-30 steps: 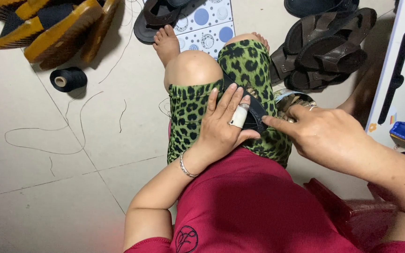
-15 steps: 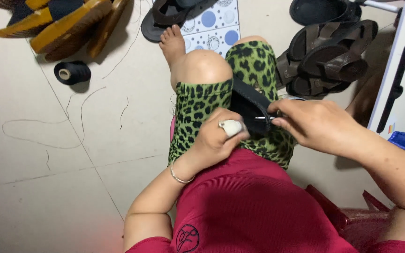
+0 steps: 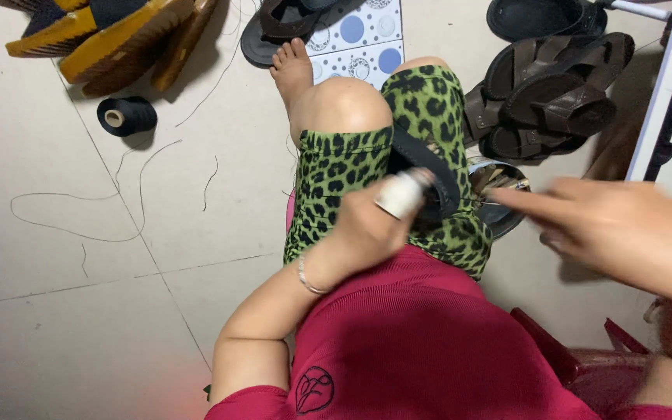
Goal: The person sews a black shoe using a needle and thread while seated. They repeatedly push the needle through the shoe's sole and pull the thread to stitch it.
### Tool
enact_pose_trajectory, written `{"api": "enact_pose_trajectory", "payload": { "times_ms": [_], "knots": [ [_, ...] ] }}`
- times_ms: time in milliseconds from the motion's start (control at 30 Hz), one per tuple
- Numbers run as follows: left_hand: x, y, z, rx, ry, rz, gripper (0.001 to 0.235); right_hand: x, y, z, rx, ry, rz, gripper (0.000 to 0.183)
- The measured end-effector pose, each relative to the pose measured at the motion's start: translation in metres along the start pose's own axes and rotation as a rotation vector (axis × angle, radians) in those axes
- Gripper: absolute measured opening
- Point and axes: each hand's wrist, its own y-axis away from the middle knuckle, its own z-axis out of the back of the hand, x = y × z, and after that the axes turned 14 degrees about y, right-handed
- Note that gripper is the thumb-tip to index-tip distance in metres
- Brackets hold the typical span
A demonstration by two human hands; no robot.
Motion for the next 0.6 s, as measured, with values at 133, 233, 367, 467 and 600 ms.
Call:
{"api": "enact_pose_trajectory", "payload": {
  "times_ms": [133,233,367,467,600],
  "knots": [
    [-0.004,-0.009,0.032,-0.179,0.804,0.541,0.038,-0.044,0.033,-0.01,-0.037,-0.482,-0.142,0.055],
    [0.001,-0.007,0.049,-0.598,1.491,0.536,0.044,-0.033,0.006,-0.02,0.045,-0.943,-0.178,0.066],
    [-0.006,-0.01,0.091,-0.74,1.387,0.334,0.042,0.002,-0.02,-0.056,-0.042,-1.433,-0.134,0.062],
    [-0.025,-0.019,0.088,-0.642,0.101,0.373,0.032,0.02,-0.03,-0.055,-0.246,-1.211,-0.108,0.016],
    [-0.025,-0.022,0.032,-0.308,0.184,0.218,0.02,0.03,-0.037,-0.046,-0.351,-1.423,-0.308,0.019]
  ]
}}
